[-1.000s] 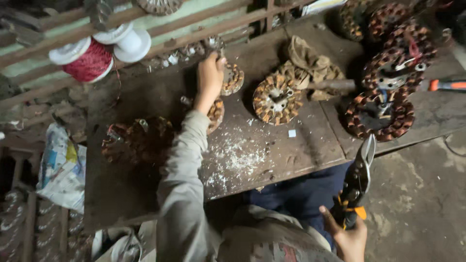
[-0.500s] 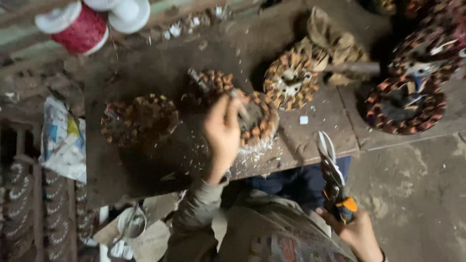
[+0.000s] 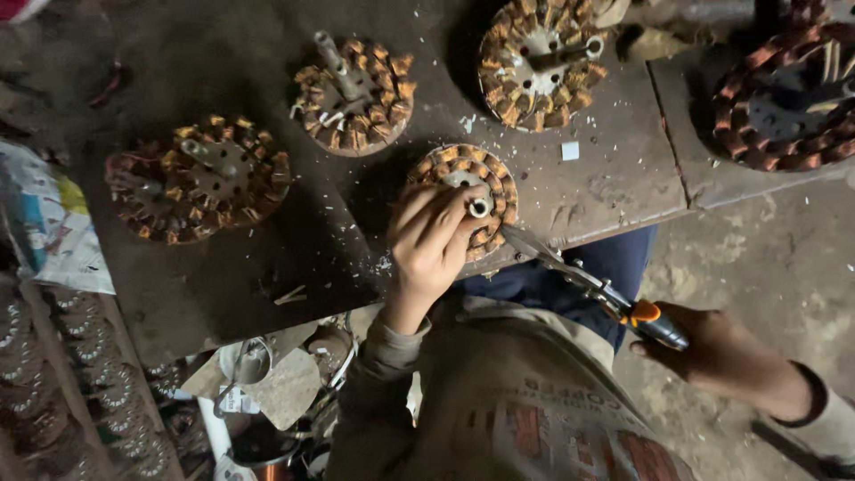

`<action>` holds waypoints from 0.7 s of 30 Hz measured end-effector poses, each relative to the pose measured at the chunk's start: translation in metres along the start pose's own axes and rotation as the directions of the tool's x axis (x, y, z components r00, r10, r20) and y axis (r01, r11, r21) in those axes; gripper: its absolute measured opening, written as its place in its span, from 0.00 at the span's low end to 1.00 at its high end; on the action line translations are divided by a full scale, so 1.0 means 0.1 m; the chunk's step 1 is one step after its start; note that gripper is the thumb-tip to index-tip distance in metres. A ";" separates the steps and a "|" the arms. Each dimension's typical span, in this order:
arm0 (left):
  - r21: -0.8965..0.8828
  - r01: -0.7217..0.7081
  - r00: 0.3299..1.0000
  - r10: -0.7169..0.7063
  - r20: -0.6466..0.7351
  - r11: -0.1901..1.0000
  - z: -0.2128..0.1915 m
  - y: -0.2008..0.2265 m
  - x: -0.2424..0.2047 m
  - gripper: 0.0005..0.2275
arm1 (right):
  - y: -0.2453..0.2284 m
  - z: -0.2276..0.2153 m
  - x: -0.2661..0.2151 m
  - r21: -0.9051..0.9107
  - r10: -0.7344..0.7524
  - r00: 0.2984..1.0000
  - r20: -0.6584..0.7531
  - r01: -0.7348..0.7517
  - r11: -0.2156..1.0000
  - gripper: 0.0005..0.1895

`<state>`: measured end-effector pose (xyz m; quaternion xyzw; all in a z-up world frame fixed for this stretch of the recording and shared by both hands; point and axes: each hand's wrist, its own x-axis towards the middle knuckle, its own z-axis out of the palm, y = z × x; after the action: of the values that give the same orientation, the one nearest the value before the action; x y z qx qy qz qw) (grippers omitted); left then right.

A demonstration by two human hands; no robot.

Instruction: The person uses pliers to cut and remove copper wire segments from the stator of an electric motor. They rotate the stator to access different slots and continue trimming the windings.

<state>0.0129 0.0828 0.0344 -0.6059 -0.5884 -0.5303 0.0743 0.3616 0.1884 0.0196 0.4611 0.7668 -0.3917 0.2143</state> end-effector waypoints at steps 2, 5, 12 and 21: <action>-0.021 -0.033 0.998 0.034 0.044 0.999 -0.01 -0.05 0.00 0.11 | -0.03 -0.06 0.05 -0.070 0.421 0.883 0.210 -0.416 0.907 0.24; -0.053 -0.036 0.994 0.041 0.099 0.998 0.00 -0.06 0.02 0.10 | -0.12 -0.21 0.03 -0.124 0.332 0.908 0.255 -0.309 0.943 0.23; -0.137 0.071 0.993 -0.057 0.103 0.988 0.00 -0.07 -0.02 0.09 | -0.31 -0.33 0.20 -0.005 0.230 0.903 0.363 -0.245 0.970 0.24; -0.084 0.021 0.995 -0.013 0.096 0.996 0.02 -0.15 0.02 0.09 | 0.03 0.09 0.40 0.258 0.028 0.838 0.545 -0.199 0.946 0.23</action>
<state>0.0022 0.0900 0.0268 -0.6282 -0.5733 -0.5258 0.0158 0.3444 0.2035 -0.0149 0.4061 0.5783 -0.6040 0.3687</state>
